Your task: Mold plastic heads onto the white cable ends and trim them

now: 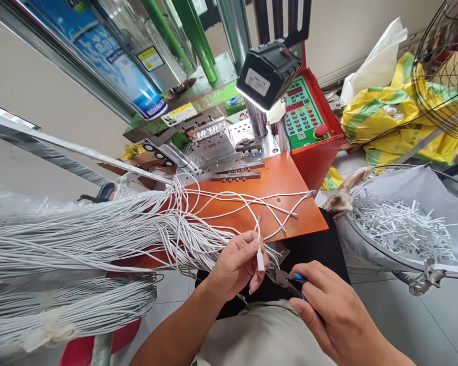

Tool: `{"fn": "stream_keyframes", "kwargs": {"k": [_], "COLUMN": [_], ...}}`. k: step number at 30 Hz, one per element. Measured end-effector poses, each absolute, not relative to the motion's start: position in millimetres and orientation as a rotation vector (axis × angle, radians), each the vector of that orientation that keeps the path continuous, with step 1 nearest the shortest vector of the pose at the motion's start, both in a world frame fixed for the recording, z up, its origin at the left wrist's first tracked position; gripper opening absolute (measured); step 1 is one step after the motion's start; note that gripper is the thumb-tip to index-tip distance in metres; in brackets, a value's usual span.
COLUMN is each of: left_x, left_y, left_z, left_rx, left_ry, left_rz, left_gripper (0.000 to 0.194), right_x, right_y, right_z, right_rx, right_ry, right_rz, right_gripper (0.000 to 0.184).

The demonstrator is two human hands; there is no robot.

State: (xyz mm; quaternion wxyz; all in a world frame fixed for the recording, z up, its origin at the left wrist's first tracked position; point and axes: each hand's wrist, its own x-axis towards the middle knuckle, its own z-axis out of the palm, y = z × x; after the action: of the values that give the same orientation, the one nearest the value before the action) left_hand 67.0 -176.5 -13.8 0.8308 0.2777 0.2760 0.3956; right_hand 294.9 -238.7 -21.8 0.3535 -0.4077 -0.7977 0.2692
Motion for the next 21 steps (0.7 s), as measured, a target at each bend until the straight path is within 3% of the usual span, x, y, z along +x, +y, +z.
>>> {"fn": "stream_keyframes", "kwargs": {"k": [6, 21], "left_x": [62, 62], "left_y": [-176, -180], "left_z": [-14, -8], "left_rx": [0.529, 0.484], "left_ry": [0.565, 0.597], "left_rz": [0.785, 0.833], "left_gripper": [0.031, 0.027], "right_x": [300, 297], "right_y": [-227, -221], "right_z": [-27, -25], "right_rx": [-0.975, -0.986], "right_ry": [-2.210, -2.241], "right_rz": [0.325, 0.170], "right_gripper": [0.017, 0.014]}}
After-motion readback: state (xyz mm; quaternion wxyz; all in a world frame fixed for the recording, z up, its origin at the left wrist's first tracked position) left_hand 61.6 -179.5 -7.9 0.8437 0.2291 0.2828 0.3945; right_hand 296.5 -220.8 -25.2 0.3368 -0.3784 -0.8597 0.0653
